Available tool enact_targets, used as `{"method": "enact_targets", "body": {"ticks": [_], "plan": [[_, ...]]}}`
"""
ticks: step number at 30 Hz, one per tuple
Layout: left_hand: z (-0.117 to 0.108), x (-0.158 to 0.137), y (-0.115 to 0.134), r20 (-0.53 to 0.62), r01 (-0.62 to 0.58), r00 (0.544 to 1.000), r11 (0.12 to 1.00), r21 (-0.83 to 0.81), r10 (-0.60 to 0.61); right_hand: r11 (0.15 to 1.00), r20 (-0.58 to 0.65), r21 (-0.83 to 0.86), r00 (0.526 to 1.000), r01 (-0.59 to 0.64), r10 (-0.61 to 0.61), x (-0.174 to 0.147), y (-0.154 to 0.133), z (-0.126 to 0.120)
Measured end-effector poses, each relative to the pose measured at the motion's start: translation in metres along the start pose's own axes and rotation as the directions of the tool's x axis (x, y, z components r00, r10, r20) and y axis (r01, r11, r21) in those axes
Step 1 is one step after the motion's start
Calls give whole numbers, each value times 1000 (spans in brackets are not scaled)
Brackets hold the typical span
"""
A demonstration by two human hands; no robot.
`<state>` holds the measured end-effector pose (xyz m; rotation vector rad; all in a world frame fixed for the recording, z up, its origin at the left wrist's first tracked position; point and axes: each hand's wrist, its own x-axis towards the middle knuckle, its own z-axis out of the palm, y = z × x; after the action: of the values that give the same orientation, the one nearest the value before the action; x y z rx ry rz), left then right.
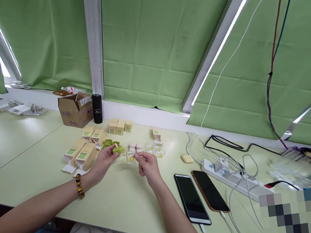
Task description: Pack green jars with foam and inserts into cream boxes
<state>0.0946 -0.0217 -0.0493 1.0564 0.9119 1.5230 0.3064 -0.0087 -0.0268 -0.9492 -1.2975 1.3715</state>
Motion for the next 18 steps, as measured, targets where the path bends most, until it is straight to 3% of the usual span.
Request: {"method": "enact_targets", "body": {"ticks": [5, 9, 18], "plan": [[1, 0, 3, -5, -21, 1000, 1000, 12, 21, 992, 50, 123, 998, 32, -38, -5, -1, 5], [0, 0, 3, -7, -24, 1000, 1000, 18, 24, 971, 108, 204, 983, 125, -149, -10, -1, 10], [0, 0, 1, -8, -27, 1000, 999, 28, 27, 939, 95, 183, 946, 291, -311, -14, 8, 18]]}}
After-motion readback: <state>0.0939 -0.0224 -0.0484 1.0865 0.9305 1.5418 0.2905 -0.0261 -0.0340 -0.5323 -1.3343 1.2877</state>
